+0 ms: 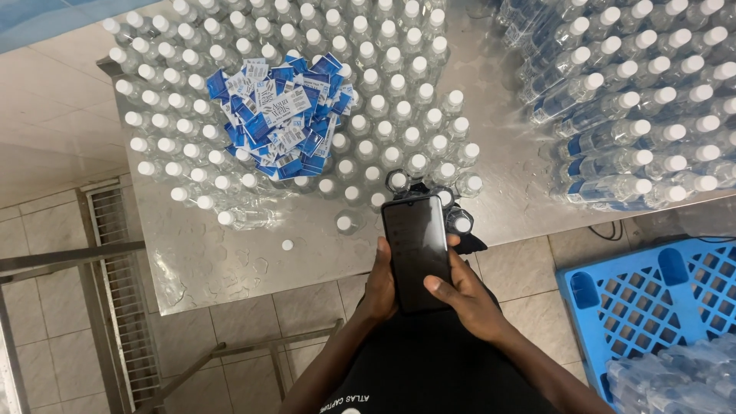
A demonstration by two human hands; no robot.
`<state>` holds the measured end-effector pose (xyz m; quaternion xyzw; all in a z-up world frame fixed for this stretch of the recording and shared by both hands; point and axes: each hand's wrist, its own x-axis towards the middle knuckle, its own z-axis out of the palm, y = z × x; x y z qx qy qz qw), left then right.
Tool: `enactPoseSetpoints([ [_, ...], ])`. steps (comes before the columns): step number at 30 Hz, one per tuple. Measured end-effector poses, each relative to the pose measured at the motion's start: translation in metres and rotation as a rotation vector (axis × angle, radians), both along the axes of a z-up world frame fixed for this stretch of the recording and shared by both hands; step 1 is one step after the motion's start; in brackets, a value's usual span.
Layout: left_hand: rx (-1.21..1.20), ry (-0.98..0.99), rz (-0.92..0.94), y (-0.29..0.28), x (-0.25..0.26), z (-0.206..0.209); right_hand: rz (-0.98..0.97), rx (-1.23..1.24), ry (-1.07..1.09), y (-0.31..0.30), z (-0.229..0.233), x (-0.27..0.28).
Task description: The person stands at a stainless steel table and applies blue and white labels to clear plastic water bottles. They pick up a bottle, affix a label, and place it back among the others. The person briefly uses a smartphone before resuming the labeling process.
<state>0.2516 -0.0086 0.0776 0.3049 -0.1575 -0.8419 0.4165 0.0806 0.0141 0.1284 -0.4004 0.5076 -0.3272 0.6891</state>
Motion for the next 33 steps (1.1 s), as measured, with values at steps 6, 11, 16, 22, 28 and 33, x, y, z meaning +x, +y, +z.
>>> enactPoseSetpoints([
  [6,-0.139,0.154,-0.041,-0.011,-0.006,0.029,0.201,-0.168,0.417,-0.007,-0.004,-0.021],
  [11,-0.123,0.197,-0.007,-0.008,-0.006,0.009,-0.353,-0.599,0.442,-0.022,0.012,-0.037],
  [16,-0.067,0.217,-0.044,0.004,-0.005,-0.03,-0.28,-0.39,0.031,-0.027,0.019,-0.013],
  [22,-0.031,0.096,0.028,-0.003,0.002,-0.031,-0.106,-0.287,-0.033,-0.013,-0.005,-0.01],
  [28,0.034,0.046,0.159,-0.01,-0.004,-0.004,-0.042,-0.275,0.114,-0.005,0.007,0.008],
  [33,0.02,-0.003,0.213,-0.01,-0.003,-0.006,0.001,-0.263,0.254,-0.01,0.024,0.016],
])
